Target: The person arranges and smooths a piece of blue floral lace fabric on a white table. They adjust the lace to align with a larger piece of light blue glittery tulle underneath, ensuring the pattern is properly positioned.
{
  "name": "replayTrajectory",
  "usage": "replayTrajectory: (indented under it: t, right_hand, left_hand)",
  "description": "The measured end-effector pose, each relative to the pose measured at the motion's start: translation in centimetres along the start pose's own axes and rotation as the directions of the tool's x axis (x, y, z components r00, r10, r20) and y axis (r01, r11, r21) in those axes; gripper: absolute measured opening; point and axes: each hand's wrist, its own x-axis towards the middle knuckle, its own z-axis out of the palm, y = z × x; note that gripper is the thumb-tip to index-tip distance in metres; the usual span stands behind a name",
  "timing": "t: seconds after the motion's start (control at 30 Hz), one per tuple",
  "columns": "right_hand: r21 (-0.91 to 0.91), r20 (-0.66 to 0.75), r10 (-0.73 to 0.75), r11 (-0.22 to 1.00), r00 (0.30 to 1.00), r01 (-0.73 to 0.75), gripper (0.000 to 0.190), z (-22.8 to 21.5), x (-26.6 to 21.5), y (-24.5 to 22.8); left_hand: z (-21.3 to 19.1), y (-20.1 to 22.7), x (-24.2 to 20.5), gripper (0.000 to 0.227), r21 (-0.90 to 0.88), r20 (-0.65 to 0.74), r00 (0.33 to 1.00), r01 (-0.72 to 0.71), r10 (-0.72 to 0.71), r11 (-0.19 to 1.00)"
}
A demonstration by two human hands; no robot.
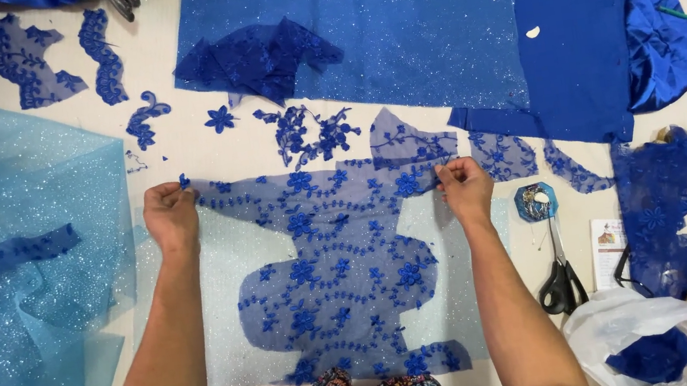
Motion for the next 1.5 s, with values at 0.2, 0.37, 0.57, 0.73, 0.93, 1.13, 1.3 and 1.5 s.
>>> replayTrajectory:
  t: [0.2,0.37,0.57,0.73,0.93,1.13,1.3,1.5]
  right_hand:
    - [-0.128,-0.005,-0.114,0.985,0.993,0.113,0.022,0.5,2.0,1.8]
    - [-0.222,0.125,-0.455,0.853,0.882,0.472,0.022,3.9,-0.4,-1.7]
    - [-0.252,0.512,-0.483,0.706,0.710,0.662,0.025,9.5,-1.3,-4.2]
    - [-0.408,0.630,-0.336,0.623,0.700,0.667,0.012,11.3,-1.1,-5.1]
    - [-0.379,0.505,-0.441,0.660,0.742,0.649,0.010,11.5,-1.4,-4.6]
    - [-0.181,0.284,-0.629,0.706,0.723,0.685,0.013,9.7,-2.1,-3.4]
    - [-0.231,0.202,-0.603,0.737,0.772,0.635,0.010,4.5,-4.0,-1.1]
    - [-0.324,0.042,-0.536,0.791,0.843,0.519,0.028,3.0,-1.9,3.1]
  left_hand:
    - [-0.7,1.7,-0.2,0.024,0.048,0.066,0.996,0.057,-0.060,0.997]
    - [-1.0,3.2,-0.4,0.042,0.193,0.118,0.989,0.066,-0.090,0.979]
    - [-0.7,1.6,0.6,0.030,0.256,0.196,0.980,-0.026,-0.025,0.966]
    - [-1.2,2.8,0.2,0.017,0.085,0.219,0.967,0.113,-0.129,0.990]
    - [-1.9,2.5,0.5,0.021,0.065,0.213,0.971,0.093,-0.105,0.994]
    - [-1.4,0.7,1.0,0.028,0.106,0.135,0.991,0.003,-0.018,0.994]
    - [-1.5,3.9,-5.5,0.040,0.231,-0.054,0.878,-0.453,0.477,0.861]
    - [4.1,2.0,-16.3,0.048,0.377,0.717,0.382,-0.916,0.583,0.137]
